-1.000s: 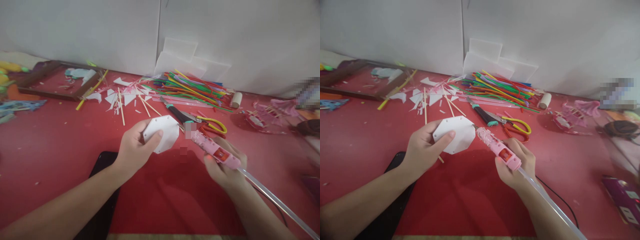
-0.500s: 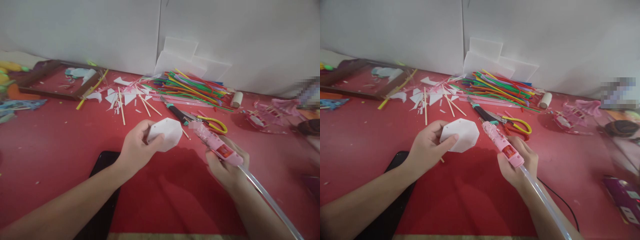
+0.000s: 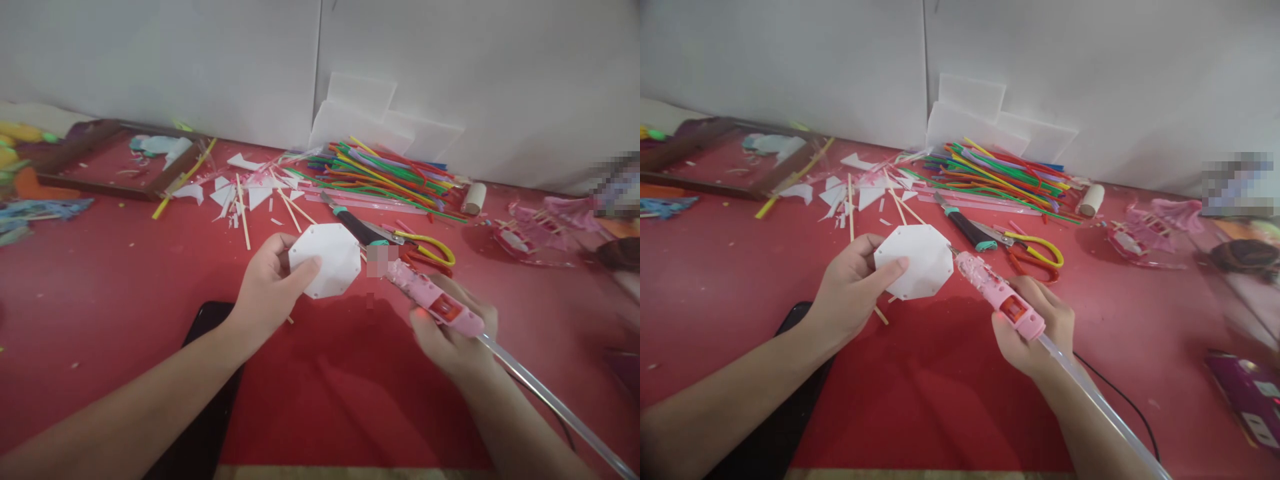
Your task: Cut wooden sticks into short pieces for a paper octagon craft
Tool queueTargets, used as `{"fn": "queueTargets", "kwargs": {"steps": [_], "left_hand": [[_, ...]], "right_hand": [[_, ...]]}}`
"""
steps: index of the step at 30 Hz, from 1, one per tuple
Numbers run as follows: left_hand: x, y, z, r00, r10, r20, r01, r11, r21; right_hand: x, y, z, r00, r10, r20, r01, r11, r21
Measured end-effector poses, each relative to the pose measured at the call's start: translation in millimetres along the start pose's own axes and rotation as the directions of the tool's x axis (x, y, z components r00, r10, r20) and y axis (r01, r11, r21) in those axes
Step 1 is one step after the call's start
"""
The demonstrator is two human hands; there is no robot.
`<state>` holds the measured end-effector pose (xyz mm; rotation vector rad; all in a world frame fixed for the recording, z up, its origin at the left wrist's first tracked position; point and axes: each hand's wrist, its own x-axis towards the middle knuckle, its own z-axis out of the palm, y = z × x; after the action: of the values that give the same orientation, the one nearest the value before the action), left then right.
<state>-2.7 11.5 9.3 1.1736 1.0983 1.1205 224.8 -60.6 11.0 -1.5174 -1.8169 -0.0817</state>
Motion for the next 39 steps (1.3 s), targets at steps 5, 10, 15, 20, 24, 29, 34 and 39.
{"fn": "queueTargets", "kwargs": {"steps": [5,10,15,20,24,29,34,39], "left_hand": [[-0.7,1.3,0.3,1.000,0.001,-0.001,-0.001,1.000,0.000],[-1.3,1.9,0.1,1.000,0.003,0.013,-0.003,1.000,0.000],[-1.6,3.4,0.7,1.000,0.012,0.015,-0.012,1.000,-0.009],[-2.0,3.1,0.8,1.000,0.008,0.022,-0.008,1.000,-0.005],[-1.9,1.6,0.6,1.000,0.013,0.020,-0.013,1.000,-0.008],[-1.8,0.9,0.7,1.000,0.018,0.012,-0.018,1.000,-0.009],[-2.1,0.9,0.3,1.000,0.020,0.012,-0.020,1.000,-0.016],[-1.4,1.5,0.8,1.000,0.015,0.010,-0.015,1.000,-0.006]], "right_hand": [[0.7,-2.1,-0.1,1.000,0.003,0.016,-0.003,1.000,-0.022],[0.8,-4.5,1.1,0.999,0.038,0.004,-0.038,0.999,-0.010],[0.3,-4.2,1.1,0.998,0.056,-0.004,-0.056,0.998,-0.028],[0.4,0.3,1.3,1.000,-0.010,0.013,0.011,0.999,-0.048],[-0.1,3.5,1.2,1.000,-0.020,0.009,0.021,0.998,-0.055],[-0.8,2.9,-0.6,0.999,-0.001,0.034,0.002,0.999,-0.036],[0.3,1.6,-0.2,1.000,-0.004,0.021,0.005,0.999,-0.037],[1.0,2.1,0.8,1.000,-0.027,0.001,0.027,0.999,-0.027]]}}
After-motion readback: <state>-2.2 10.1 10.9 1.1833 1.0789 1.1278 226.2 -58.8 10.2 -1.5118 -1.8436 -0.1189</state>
